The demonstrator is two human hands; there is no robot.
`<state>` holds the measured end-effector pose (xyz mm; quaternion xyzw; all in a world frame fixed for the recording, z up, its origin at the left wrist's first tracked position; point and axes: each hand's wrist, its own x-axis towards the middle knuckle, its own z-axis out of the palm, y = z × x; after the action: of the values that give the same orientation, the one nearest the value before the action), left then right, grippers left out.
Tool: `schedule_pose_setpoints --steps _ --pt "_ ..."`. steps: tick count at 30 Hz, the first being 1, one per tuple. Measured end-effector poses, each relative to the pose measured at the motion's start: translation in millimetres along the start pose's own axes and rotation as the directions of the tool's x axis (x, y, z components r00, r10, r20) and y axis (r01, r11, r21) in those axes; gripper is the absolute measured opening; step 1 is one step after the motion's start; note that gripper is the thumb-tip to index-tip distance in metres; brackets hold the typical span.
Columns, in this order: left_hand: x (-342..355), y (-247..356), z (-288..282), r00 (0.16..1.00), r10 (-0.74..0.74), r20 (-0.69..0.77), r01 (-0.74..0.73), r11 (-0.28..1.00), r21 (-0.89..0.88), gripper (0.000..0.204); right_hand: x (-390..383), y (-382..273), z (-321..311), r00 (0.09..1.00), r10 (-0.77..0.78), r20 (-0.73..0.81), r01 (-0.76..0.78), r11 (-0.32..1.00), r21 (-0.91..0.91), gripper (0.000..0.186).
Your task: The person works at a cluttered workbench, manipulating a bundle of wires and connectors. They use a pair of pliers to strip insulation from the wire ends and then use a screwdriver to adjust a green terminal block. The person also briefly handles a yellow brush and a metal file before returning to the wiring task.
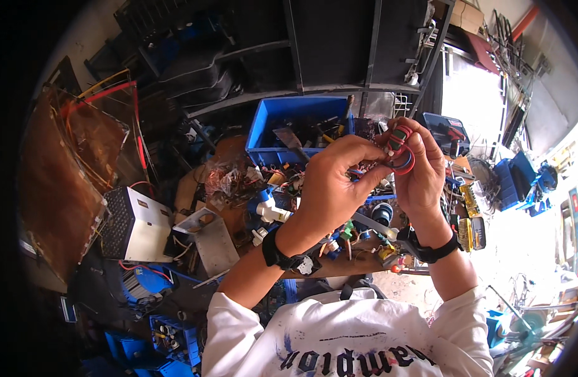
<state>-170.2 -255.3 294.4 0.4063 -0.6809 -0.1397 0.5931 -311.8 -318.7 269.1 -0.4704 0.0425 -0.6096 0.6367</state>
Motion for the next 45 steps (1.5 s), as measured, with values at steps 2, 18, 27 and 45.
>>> schedule_pose_setpoints --steps 2,18,27,45 --pt "1 -4 0 0.999 0.043 0.009 -0.043 0.999 0.014 0.021 0 0 -3 1.000 -0.003 0.001 0.003 1.000 -0.014 0.029" --pt "2 -5 -4 0.991 0.121 0.052 -0.128 0.976 0.175 0.021 -4 -2 -5 1.000 -0.023 -0.009 0.023 0.996 -0.084 0.028" --pt "1 -8 -7 0.999 0.023 0.042 -0.027 0.996 0.083 0.021 -2 -5 -5 0.999 -0.019 -0.037 0.011 0.980 -0.200 0.028" --pt "1 -18 -13 0.988 -0.076 0.137 0.082 0.996 -0.043 0.021 -2 -7 1 0.997 0.017 -0.070 -0.038 0.951 -0.308 0.022"
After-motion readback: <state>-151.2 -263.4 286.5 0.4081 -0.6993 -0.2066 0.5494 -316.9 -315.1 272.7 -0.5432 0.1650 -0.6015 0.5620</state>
